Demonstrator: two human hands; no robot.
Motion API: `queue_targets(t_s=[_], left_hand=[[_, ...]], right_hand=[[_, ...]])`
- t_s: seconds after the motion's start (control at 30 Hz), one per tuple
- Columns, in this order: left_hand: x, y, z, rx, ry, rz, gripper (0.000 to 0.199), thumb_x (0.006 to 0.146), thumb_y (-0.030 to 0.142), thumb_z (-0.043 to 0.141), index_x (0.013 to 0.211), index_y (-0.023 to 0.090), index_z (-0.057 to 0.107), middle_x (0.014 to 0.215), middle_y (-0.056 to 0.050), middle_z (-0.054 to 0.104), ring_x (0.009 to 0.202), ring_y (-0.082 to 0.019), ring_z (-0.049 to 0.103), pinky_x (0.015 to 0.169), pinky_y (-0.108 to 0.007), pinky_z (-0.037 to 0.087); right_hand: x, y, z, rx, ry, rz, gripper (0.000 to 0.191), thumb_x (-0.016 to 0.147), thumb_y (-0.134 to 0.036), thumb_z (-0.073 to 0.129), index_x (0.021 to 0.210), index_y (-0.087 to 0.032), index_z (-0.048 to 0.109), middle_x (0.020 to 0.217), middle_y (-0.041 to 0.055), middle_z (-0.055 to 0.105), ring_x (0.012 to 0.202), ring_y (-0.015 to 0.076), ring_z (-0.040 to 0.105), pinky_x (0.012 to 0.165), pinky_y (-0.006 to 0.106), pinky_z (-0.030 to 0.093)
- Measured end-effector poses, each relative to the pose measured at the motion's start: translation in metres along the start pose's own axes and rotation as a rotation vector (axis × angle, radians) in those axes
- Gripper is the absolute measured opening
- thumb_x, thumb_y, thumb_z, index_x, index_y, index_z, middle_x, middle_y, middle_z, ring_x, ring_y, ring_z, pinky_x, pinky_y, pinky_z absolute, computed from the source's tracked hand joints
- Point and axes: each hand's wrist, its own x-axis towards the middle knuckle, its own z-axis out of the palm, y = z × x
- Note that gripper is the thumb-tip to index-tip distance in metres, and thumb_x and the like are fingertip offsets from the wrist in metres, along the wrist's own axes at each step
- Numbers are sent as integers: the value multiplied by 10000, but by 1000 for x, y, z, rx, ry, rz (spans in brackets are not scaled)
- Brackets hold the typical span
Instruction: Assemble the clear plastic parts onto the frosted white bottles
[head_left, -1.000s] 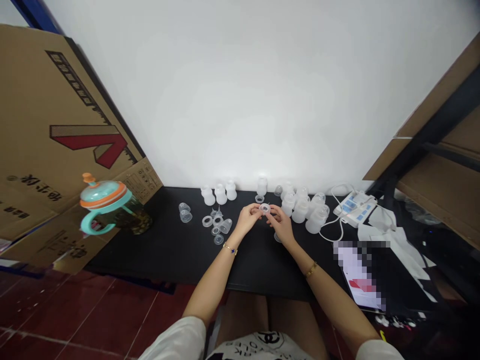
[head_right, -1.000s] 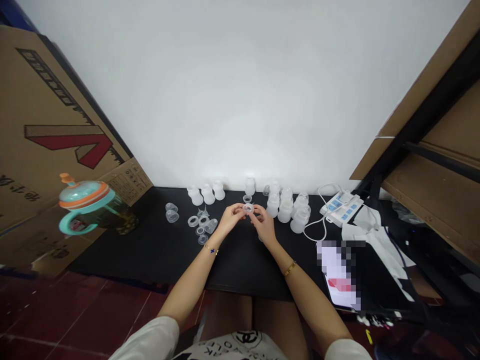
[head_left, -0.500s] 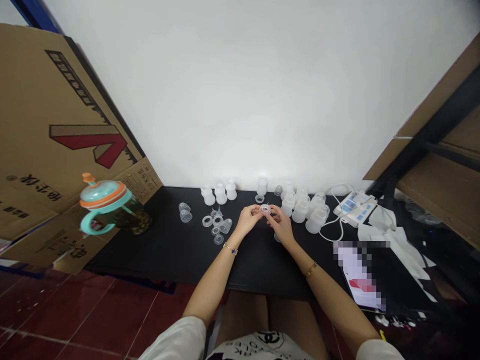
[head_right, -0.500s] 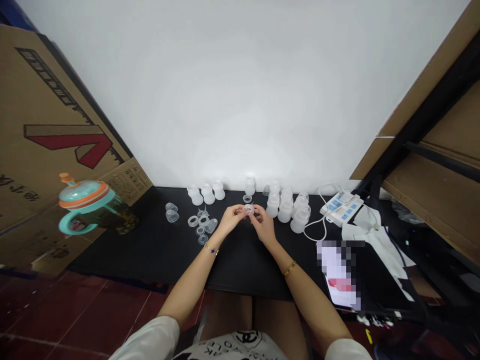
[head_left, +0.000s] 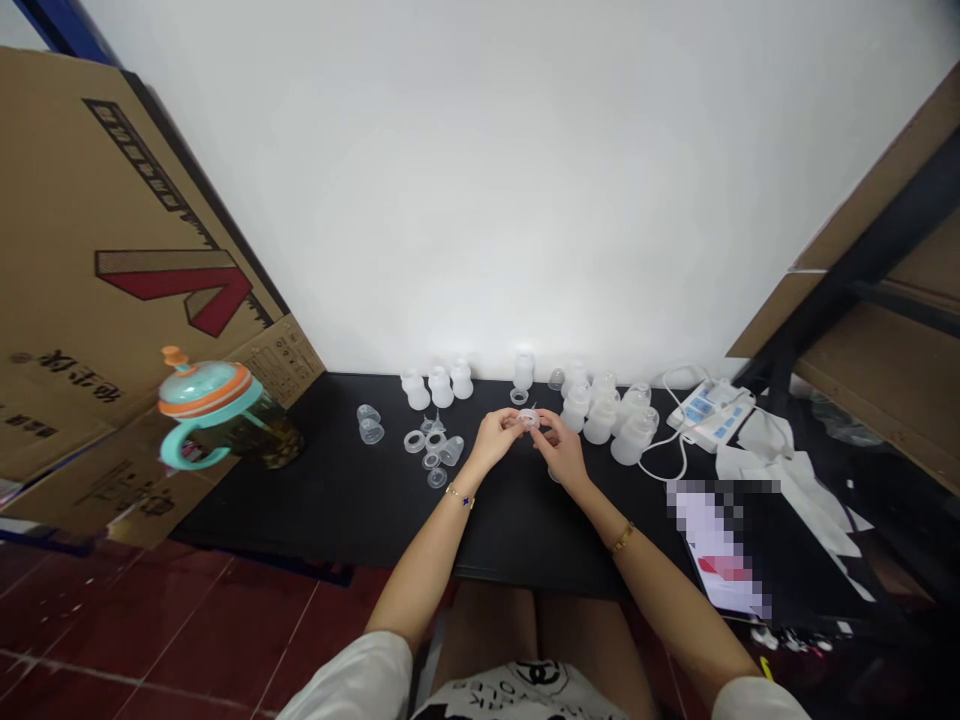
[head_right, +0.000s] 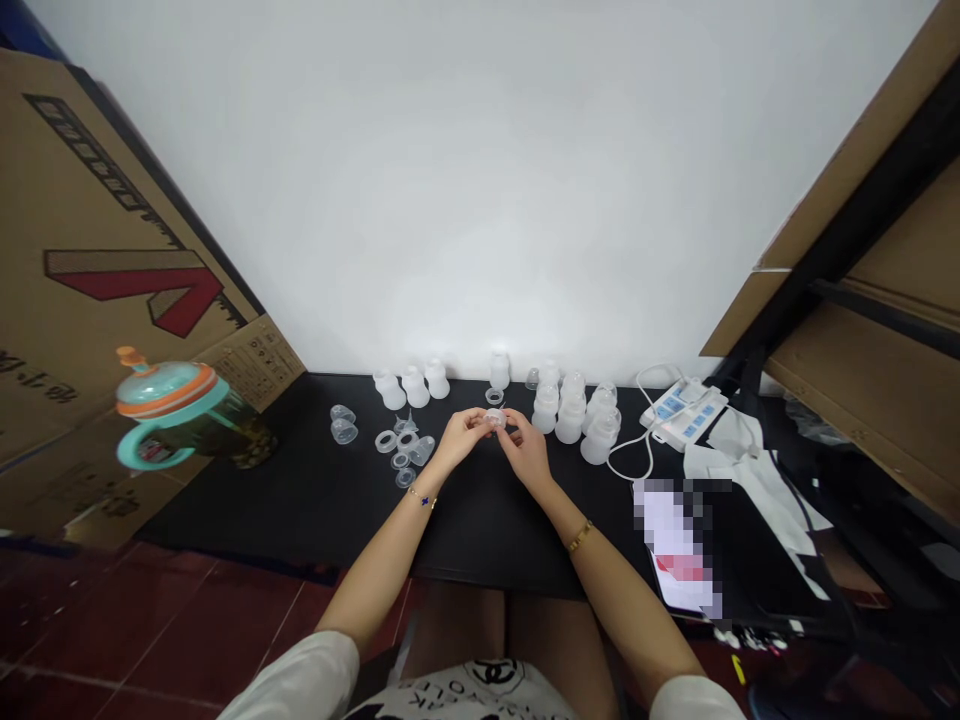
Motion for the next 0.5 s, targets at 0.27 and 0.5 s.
queue_targets(t_s=[0.27,0.5], left_hand=[[-2,6,0,22,16,-7,149,769,302,685,798,158,708,639,-11,669,635,-164,629,635,-257,444],[-3,4,1,0,8,-1,163,769,323,705,772,164,670,632,-8,665,620,-160,630,638,-258,453]], right_hand=[[0,4,1,20,-3,6,355,829,-446,714,1145,-285,703,1029,39,745,582,147,632,593,296,563],[-1,0,1,38,-9,22,363,829,-478,713,1129,-274,693,1022,42,756,588,154,641,596,300,564]])
